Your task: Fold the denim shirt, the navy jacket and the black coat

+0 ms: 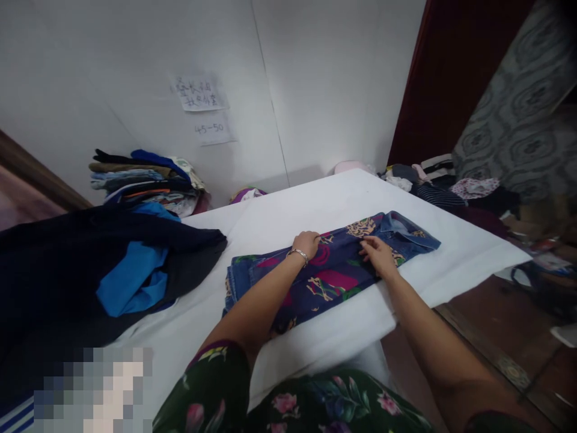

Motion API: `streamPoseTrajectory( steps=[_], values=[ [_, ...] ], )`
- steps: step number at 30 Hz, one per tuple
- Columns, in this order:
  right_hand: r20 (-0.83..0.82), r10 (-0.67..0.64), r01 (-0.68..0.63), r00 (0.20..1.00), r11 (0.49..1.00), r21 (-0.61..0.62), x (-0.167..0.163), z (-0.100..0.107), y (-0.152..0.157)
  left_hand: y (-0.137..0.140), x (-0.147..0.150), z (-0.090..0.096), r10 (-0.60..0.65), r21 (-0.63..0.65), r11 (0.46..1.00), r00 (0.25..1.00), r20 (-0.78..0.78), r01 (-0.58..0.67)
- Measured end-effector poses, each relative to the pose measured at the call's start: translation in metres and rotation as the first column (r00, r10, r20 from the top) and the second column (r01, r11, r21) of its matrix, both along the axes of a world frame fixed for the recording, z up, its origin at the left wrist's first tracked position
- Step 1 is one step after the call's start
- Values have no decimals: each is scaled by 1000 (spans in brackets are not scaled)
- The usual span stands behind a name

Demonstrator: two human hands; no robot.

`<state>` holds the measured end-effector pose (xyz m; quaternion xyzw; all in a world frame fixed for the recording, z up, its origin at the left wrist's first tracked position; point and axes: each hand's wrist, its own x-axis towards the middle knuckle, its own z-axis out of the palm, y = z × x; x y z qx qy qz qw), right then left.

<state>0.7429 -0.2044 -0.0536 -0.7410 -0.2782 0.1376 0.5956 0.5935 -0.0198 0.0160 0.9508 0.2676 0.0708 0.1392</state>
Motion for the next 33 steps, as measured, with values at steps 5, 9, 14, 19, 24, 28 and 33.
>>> streamPoseTrajectory(
  steps=[5,9,14,19,24,28,33],
  values=[
    [271,93,-47,958,984,-170,0,-3,0,-4,44,-8,-10,-13,1000,999,-36,9],
    [465,209,-111,860,967,-228,-6,0,3,-1,63,-17,6,-50,999,999,-49,-9],
    [528,223,-85,820,959,-272,-13,1,5,10,73,-33,71,-129,989,996,-46,-76],
    [546,228,-18,806,932,-361,-18,12,5,15,75,-41,123,-165,978,992,-23,-125],
    [570,342,-21,747,869,-494,-22,26,0,16,76,-43,222,-151,963,975,-21,-223],
    [591,397,20,703,819,-573,-26,33,-3,19,77,-45,217,-154,963,975,-40,-220],
    [559,384,2,735,823,-568,-28,36,-5,23,76,-41,122,-191,974,992,-21,-124]
  ],
)
